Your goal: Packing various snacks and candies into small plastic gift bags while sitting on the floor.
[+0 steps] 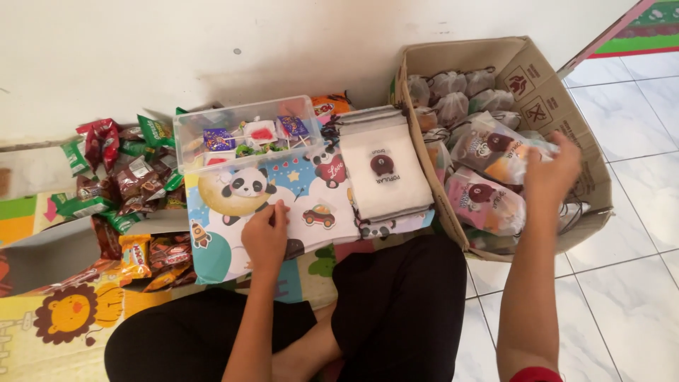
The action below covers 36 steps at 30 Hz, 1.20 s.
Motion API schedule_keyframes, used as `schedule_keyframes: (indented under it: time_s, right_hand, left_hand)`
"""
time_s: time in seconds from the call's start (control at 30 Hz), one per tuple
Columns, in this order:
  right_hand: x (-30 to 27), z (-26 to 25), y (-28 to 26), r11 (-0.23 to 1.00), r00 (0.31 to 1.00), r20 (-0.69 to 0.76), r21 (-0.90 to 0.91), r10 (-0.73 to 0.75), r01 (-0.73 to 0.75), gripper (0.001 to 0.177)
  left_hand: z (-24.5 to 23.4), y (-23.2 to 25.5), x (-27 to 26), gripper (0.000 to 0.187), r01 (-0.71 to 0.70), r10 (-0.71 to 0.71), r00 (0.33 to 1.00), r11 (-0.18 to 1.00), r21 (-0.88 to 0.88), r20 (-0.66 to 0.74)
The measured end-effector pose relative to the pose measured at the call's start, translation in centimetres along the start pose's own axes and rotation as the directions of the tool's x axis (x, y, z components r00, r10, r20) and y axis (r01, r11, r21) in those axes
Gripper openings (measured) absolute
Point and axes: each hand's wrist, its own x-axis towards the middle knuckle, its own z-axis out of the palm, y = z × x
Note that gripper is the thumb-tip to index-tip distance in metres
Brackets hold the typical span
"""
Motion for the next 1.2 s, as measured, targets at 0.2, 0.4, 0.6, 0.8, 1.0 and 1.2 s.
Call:
schedule_keyframes:
  time_s: [0.2, 0.4, 0.6, 0.8, 1.0, 1.2]
  right_hand:
    - [-8.9, 0.1, -15.3, 0.809, 0.633, 0.577, 0.572, -0.516, 0.138, 0.048]
    - [-12.6, 3.1, -13.1, 0.847, 0.555, 0.640, 0.407, -0.532, 0.342, 0.045]
    - [-12.6, 2.0, -13.3, 0.861, 0.656, 0.574, 0.434, -0.490, 0.263, 0.018]
    - [-13.3, 1.4, -16.1, 0.821, 0.853, 0.124, 0.369, -0.507, 0.435, 0.032]
    - [-19.2, 1.0, -24.4, 0.746, 0.834, 0.104, 0.516, -0.542, 0.421, 0.028]
    - [-24.9, 4.2, -25.7, 0.729, 0.777, 0.305, 0.628, -0.551, 0.270, 0.037]
  left_hand:
    - [1.9, -2.8, -0.5, 0.026, -0.078, 0.092, 0.991, 0.988, 0.135, -0.094]
    - [1.0, -3.4, -1.3, 0.026, -0.142, 0.142, 0.990, 0.989, -0.047, -0.002]
    - [0.2, -3.4, -1.0, 0.031, -0.118, 0.126, 0.990, 0.985, -0.127, 0.058]
    - [-1.8, -3.0, -0.8, 0.028, 0.090, -0.030, 0.991, 0.865, -0.494, 0.127]
    - [-1.7, -3.6, -0.6, 0.029, 0.171, -0.163, 0.984, 0.699, -0.694, 0.079]
    - [-4.1, -4.2, -0.7, 0.034, -0.022, -0.002, 0.999, 0.796, -0.605, -0.040]
